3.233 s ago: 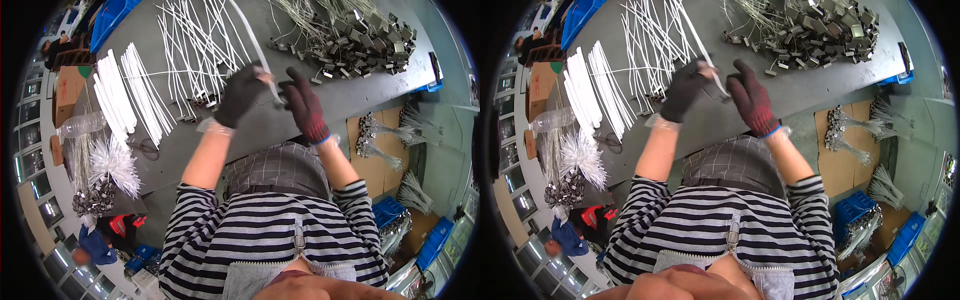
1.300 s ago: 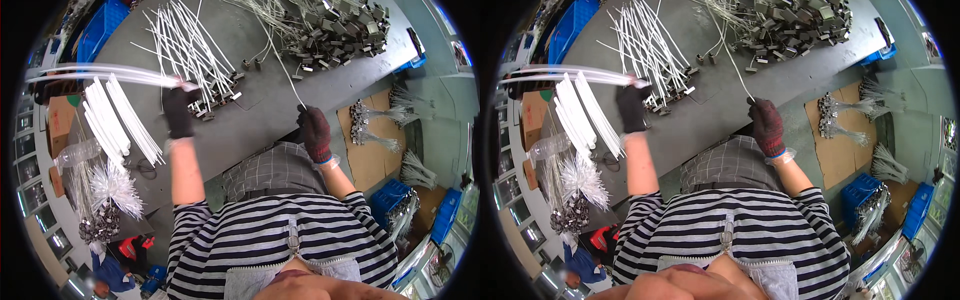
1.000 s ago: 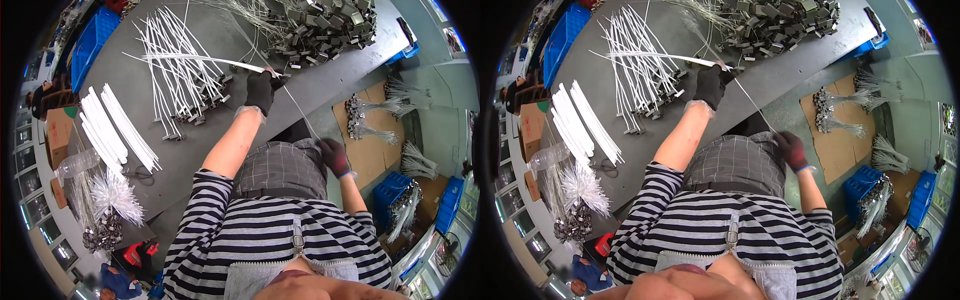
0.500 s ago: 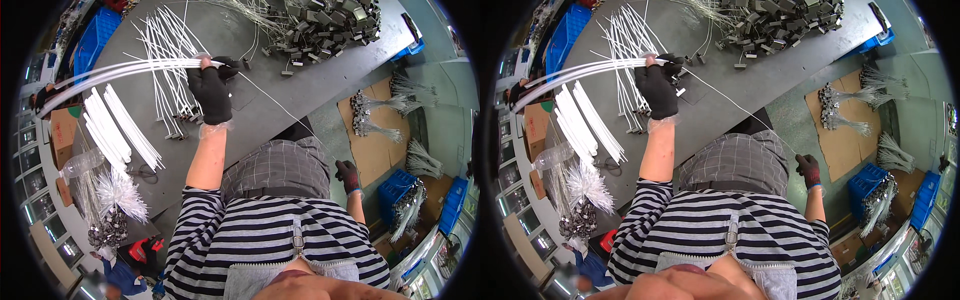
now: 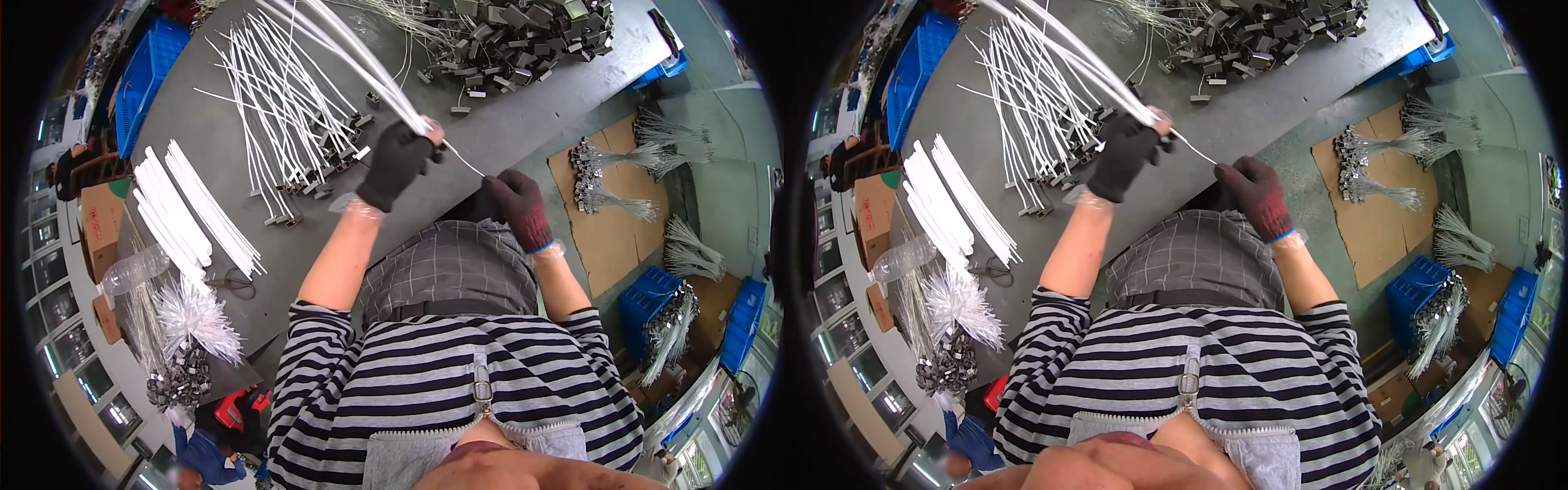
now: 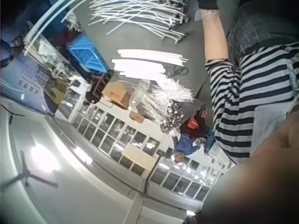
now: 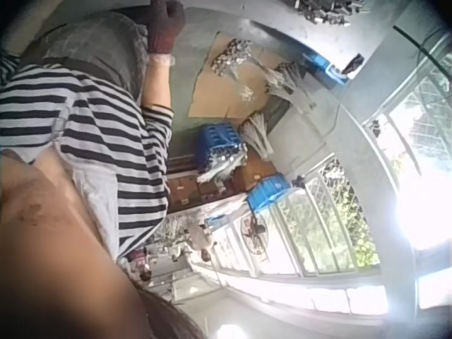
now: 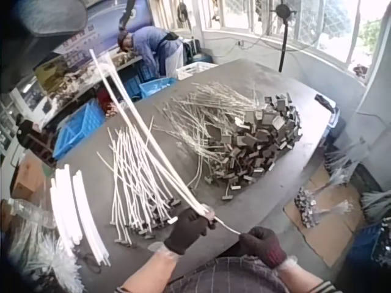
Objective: The person bundles groups of white wires together by hand on a workbench.
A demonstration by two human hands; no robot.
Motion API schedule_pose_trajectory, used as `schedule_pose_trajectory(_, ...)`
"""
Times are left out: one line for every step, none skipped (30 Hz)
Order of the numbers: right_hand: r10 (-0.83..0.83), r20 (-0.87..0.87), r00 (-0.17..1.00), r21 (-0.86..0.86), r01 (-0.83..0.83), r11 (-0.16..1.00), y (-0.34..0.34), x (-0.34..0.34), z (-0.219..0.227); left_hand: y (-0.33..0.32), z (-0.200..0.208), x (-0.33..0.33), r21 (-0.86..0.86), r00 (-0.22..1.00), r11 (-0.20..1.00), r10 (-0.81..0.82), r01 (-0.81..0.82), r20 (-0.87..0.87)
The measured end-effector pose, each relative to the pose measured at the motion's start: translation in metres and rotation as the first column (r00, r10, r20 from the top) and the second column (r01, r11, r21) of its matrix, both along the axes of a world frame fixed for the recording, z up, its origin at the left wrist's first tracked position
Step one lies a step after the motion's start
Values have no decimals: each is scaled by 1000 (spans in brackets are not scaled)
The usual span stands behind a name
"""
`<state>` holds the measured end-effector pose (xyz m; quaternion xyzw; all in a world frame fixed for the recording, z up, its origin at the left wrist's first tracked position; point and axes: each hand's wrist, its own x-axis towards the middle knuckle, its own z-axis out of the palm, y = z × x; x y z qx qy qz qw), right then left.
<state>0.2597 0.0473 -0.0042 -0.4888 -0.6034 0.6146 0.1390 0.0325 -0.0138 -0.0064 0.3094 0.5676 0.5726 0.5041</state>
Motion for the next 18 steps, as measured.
schedule_pose_trajectory(16, 48, 999, -35, -14, 999, 0, -6, 4, 1, 15, -7, 6, 996, 998, 57, -56, -65)
schedule_pose_trajectory(7, 54, 999, -36, -5, 999, 2, -12, 0, 2, 32, -11, -113, 982, 976, 189, -188, 6)
schedule_pose_trajectory(-111, -30, 993, -108, 107, 988, 4, -17, -6, 1, 37, -9, -54, 968, 967, 249, -249, 3)
schedule_pose_trajectory(-218, -112, 969, -185, 196, 963, 4, -28, -7, -2, 29, -4, 25, 968, 968, 249, -249, -12)
schedule_pose_trajectory(-211, -113, 971, -186, 188, 964, 5, -37, -3, -4, 16, 7, 104, 968, 964, 250, -246, -26)
schedule_pose_trajectory(-206, -178, 962, -261, 155, 953, 6, -48, 8, -8, 6, 22, 79, 982, 979, 189, -188, -16)
schedule_pose_trajectory(-207, -240, 949, -334, 119, 935, 7, -56, 18, -12, 7, 37, 51, 992, 991, 127, -127, -3)
schedule_pose_trajectory(-114, -232, 966, -324, 34, 946, 6, -63, 30, -14, 10, 42, 43, 977, 981, 183, -189, 105)
schedule_pose_trajectory(-121, -228, 966, -322, 43, 946, 7, -67, 31, -11, 16, 36, 44, 978, 983, 175, -181, 109)
schedule_pose_trajectory(-78, -325, 943, -380, -55, 923, 7, -71, 32, -13, 20, 24, 29, 982, 984, 176, -178, 75)
schedule_pose_trajectory(-41, -422, 906, -426, -158, 891, 6, -77, 31, -17, 24, 11, 15, 983, 984, 177, -177, 41)
schedule_pose_trajectory(-75, -402, 913, -515, -158, 843, 7, -88, 30, -22, 26, -4, -59, 978, 978, 203, -200, 52)
schedule_pose_trajectory(-71, -401, 913, -510, -158, 845, 12, -94, 26, -29, 29, -23, -125, 980, 972, 200, -200, -17)
schedule_pose_trajectory(59, -304, 951, -338, -165, 927, 18, -97, 14, -32, 34, -42, -234, 972, 944, 233, -232, -21)
schedule_pose_trajectory(196, -188, 963, -154, -226, 962, 22, -105, 8, -45, 21, -67, -114, 931, 939, 297, -326, -211)
schedule_pose_trajectory(205, -104, 973, -154, -219, 964, 32, -112, 0, -53, 17, -85, -246, 859, 829, 445, -502, -252)
schedule_pose_trajectory(211, -105, 972, -153, -225, 962, 39, -122, -3, -65, 14, -100, -143, 751, 784, 500, -604, -432)
schedule_pose_trajectory(230, -35, 973, -113, -233, 966, 46, -136, -5, -81, 5, -112, -57, 676, 719, 620, -692, -398)
